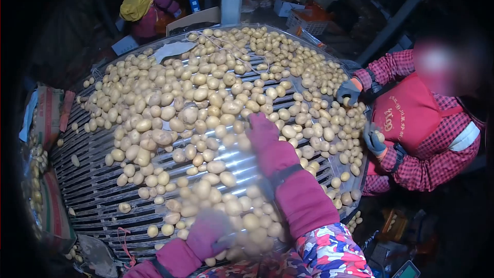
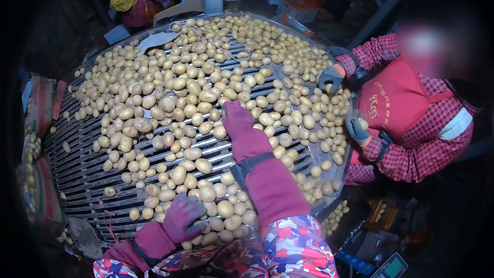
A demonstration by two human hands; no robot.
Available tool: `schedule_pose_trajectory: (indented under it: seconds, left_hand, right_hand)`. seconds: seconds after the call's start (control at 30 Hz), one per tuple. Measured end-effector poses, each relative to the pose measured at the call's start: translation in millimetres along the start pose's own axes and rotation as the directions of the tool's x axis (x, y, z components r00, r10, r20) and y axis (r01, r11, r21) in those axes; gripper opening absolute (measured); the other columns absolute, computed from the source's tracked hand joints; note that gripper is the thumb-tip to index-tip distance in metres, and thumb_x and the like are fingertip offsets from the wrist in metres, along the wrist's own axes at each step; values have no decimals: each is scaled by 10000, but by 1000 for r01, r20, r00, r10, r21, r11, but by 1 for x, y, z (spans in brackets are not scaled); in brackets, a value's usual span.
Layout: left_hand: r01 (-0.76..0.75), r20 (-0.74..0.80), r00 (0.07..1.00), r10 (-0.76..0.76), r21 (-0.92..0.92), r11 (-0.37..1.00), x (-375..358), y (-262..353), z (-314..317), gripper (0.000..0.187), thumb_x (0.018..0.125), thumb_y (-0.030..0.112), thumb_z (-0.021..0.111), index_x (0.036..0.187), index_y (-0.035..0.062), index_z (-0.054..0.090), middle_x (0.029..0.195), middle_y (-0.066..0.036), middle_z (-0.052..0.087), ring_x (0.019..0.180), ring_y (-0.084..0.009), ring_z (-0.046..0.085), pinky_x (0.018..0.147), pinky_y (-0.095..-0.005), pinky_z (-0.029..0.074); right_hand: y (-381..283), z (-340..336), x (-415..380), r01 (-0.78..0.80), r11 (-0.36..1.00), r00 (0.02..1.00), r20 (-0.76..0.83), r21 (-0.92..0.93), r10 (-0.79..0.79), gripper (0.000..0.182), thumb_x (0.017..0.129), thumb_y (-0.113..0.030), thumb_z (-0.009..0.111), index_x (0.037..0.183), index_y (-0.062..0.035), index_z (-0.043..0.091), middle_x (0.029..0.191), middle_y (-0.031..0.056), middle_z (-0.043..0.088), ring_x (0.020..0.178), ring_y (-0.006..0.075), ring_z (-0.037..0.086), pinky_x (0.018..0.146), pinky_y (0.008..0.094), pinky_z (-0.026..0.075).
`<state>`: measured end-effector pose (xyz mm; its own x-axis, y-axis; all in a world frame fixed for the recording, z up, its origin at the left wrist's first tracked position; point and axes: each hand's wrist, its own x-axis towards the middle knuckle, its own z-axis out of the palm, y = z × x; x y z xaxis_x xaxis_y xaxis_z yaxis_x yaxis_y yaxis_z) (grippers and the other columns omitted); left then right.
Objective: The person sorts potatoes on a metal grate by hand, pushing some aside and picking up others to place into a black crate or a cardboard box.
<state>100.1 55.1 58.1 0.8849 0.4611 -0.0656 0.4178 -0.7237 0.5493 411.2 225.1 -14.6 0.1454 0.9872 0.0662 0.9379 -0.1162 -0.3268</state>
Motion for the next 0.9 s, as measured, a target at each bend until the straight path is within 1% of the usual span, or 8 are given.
schedule_pose_trajectory:
  seconds: [0.1,0.13,0.33,0.43,0.63,0.7,0.77,0.9]
  left_hand:
    - [265,92,887,-452,-904,335,18,10,-18,554,879,282,686,1359,55,528,1263,-137,576,1124,-279,589,944,-404,500]
    - [11,-63,850,-523,-990,139,24,1,7,680,899,298,666,1473,71,380,1317,-131,540,1129,-278,591,924,-422,531]
    - [-289,32,856,-516,-798,-529,41,16,-24,595,994,148,507,1535,140,259,1271,-137,552,1122,-303,607,825,-407,614]
    - [-294,112,784,-611,-799,-524,8,7,-6,481,962,122,530,1427,74,417,1171,-132,595,1032,-247,623,753,-322,600]
    - [166,-41,566,-823,-973,162,-53,-1,4,191,822,59,675,983,20,581,953,-69,615,791,-158,589,737,-270,515]
    - [391,-484,604,-633,-512,765,-62,-16,23,180,807,32,702,936,29,577,884,-64,616,756,-157,587,700,-297,510]
    - [414,-492,603,-628,-479,774,-51,-4,19,176,816,53,700,940,29,577,881,-77,610,745,-175,589,691,-313,507]
    - [450,-461,722,-517,-254,856,-23,11,16,272,806,51,678,1067,34,600,955,-130,605,781,-286,623,695,-364,519]
  right_hand:
    - [3,-12,-16,-65,955,997,-22,288,75,438,762,-286,755,1124,-109,583,1053,114,594,953,292,630,787,438,511]
    - [-1,-15,-28,-92,847,990,-41,524,132,419,758,-307,765,1096,-116,609,1059,115,607,931,310,646,784,442,522]
    - [-83,-70,-150,341,669,917,-78,660,-391,542,823,-285,733,1281,-60,549,1190,169,575,1137,327,550,974,469,433]
    - [-58,-73,-171,281,786,946,-21,551,-324,563,821,-282,733,1308,-71,544,1283,163,547,1172,342,530,983,464,431]
    - [60,-89,-219,49,993,997,63,-106,-43,565,871,-439,606,1322,-106,540,1386,152,493,1308,353,418,1045,536,334]
    - [78,-101,-231,-50,995,991,121,-86,60,561,873,-448,600,1312,-103,549,1381,151,497,1284,362,438,1037,541,336]
    - [72,-110,-241,-169,921,979,-164,-350,118,466,812,-306,697,1205,-73,608,1288,129,553,1225,370,476,993,495,398]
    - [7,-96,-278,122,952,973,154,280,-170,578,835,-416,677,1303,-94,567,1353,156,527,1331,368,424,1092,521,327]
